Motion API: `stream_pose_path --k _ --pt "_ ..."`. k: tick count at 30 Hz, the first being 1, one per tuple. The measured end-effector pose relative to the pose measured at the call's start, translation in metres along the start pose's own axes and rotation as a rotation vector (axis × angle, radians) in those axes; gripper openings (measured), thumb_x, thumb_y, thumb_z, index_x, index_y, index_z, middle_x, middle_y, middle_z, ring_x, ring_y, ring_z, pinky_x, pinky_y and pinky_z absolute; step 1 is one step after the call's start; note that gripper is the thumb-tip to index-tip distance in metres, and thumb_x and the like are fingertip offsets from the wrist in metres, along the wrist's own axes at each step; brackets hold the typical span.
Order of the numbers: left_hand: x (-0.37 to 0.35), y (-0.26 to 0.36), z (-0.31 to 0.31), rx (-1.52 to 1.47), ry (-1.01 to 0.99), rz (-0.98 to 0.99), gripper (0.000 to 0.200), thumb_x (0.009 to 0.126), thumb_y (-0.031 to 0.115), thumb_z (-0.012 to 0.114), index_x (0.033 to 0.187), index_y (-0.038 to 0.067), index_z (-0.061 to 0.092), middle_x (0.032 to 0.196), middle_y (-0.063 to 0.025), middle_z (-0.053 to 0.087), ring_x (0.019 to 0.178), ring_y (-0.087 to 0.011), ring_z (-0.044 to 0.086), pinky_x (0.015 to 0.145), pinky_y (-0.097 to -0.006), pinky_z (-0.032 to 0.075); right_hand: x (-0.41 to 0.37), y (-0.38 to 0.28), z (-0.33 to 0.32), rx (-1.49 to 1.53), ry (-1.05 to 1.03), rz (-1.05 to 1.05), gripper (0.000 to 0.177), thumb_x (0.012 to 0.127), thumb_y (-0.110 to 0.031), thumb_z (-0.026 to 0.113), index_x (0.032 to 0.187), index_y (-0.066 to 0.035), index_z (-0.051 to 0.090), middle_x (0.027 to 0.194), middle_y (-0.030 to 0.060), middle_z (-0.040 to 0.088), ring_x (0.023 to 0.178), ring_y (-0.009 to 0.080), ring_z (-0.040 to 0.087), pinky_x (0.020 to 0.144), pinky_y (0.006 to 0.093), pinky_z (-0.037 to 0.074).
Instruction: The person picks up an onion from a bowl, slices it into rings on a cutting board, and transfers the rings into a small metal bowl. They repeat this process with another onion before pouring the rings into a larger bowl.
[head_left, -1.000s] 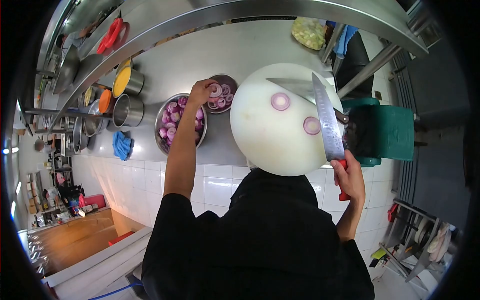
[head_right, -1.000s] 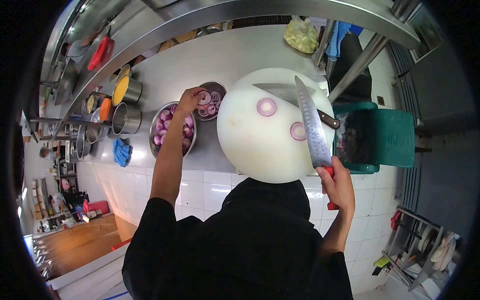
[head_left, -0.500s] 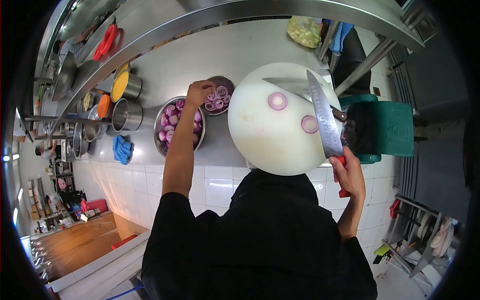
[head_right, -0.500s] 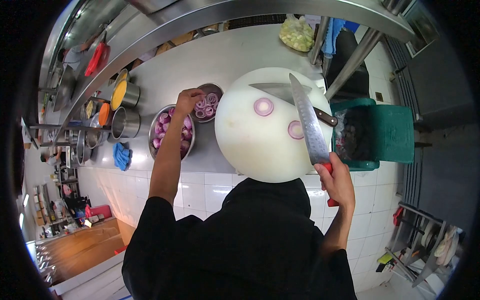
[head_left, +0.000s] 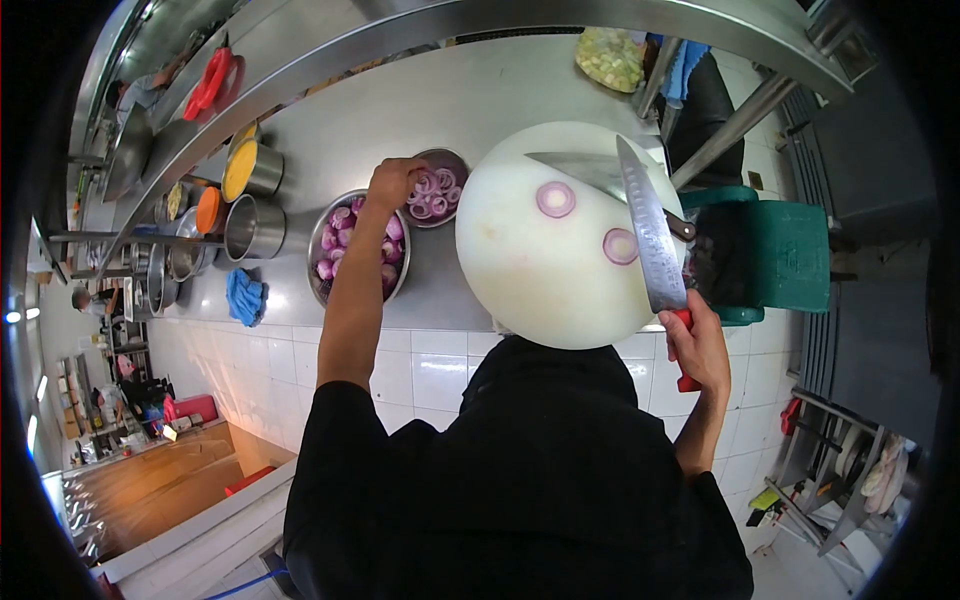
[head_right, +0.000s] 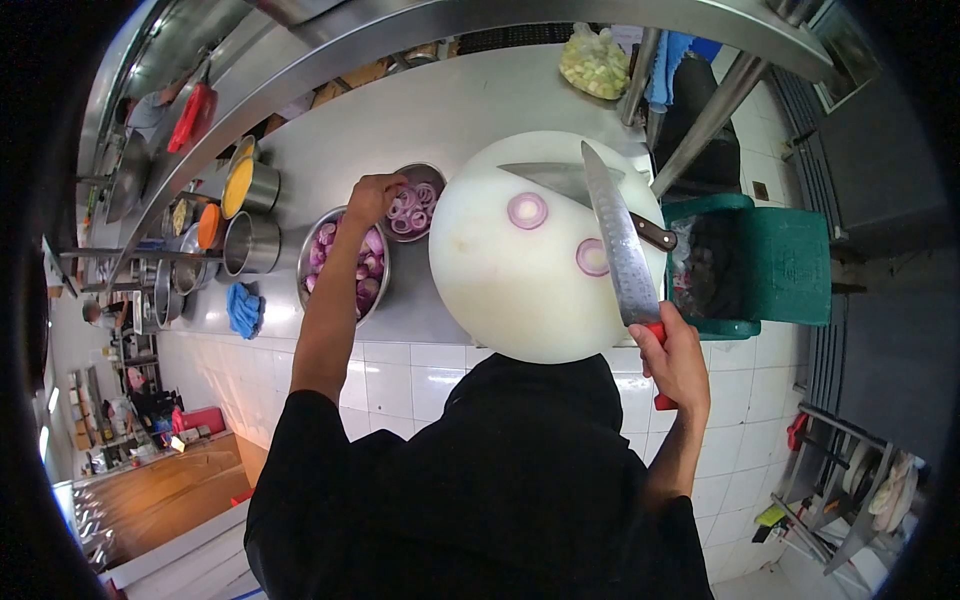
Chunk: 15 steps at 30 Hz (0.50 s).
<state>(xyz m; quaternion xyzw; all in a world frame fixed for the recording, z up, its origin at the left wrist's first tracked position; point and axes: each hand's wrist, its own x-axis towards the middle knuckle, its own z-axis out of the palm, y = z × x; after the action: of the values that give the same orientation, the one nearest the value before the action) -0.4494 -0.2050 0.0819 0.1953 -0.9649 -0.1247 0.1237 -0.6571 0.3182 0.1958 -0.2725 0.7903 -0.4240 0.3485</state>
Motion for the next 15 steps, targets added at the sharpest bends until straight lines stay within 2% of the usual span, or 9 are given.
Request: stream_pose_path --k 2,6,8,12,14,15 --pt "0.000 0.007 0.000 0.048 -0.153 -0.201 0.020 0.088 0.020 0.064 0.102 0.011 0.076 0.104 -0.0135 0.073 0.094 -0.0347 0.069 0.085 -0.0459 0.056 -0.002 0.001 0.000 0.008 0.011 0.004 0.024 0.096 -0.016 0.067 0.091 -0.001 0.049 0.062 0.0053 0.055 0.048 0.0120 0.053 0.045 0.0295 0.043" --pt "-0.003 0.003 0.009 0.110 -0.069 -0.125 0.020 0.086 0.022 0.068 0.101 0.010 0.075 0.103 -0.0139 0.073 0.092 -0.0352 0.069 0.084 -0.0461 0.056 -0.008 0.002 -0.002 -0.002 0.037 0.027 0.023 0.096 -0.016 0.067 0.091 -0.001 0.050 0.060 0.0051 0.054 0.047 0.0122 0.052 0.044 0.0294 0.042" --pt "-0.001 -0.005 0.012 0.140 0.002 -0.040 0.018 0.083 0.017 0.071 0.098 0.007 0.074 0.097 -0.0166 0.072 0.096 -0.0360 0.067 0.082 -0.0481 0.054 -0.012 0.003 -0.004 -0.004 0.052 0.039 0.023 0.096 -0.016 0.067 0.092 -0.001 0.050 0.060 0.0049 0.054 0.047 0.0122 0.052 0.044 0.0294 0.042" --pt "0.007 -0.004 0.015 0.105 -0.082 -0.040 0.019 0.083 0.018 0.069 0.099 0.010 0.072 0.092 -0.0161 0.071 0.089 -0.0379 0.068 0.081 -0.0494 0.055 -0.021 0.007 -0.005 0.028 0.065 0.078 0.023 0.097 -0.017 0.066 0.093 -0.001 0.051 0.059 0.0046 0.054 0.047 0.0119 0.052 0.045 0.0292 0.042" --pt "0.011 0.005 0.009 -0.088 -0.164 -0.240 0.019 0.082 0.016 0.070 0.099 0.007 0.065 0.089 -0.0172 0.070 0.088 -0.0393 0.068 0.079 -0.0494 0.054 -0.022 0.008 -0.005 0.029 0.064 0.087 0.023 0.097 -0.018 0.066 0.094 -0.001 0.051 0.059 0.0045 0.054 0.047 0.0119 0.052 0.046 0.0290 0.042" --pt "0.013 0.009 0.006 -0.090 -0.167 -0.236 0.019 0.082 0.016 0.070 0.099 0.007 0.065 0.089 -0.0172 0.070 0.088 -0.0393 0.068 0.079 -0.0494 0.054 -0.024 0.008 -0.005 0.043 0.067 0.088 0.022 0.097 -0.018 0.066 0.094 -0.001 0.051 0.059 0.0044 0.055 0.047 0.0119 0.052 0.046 0.0289 0.042"
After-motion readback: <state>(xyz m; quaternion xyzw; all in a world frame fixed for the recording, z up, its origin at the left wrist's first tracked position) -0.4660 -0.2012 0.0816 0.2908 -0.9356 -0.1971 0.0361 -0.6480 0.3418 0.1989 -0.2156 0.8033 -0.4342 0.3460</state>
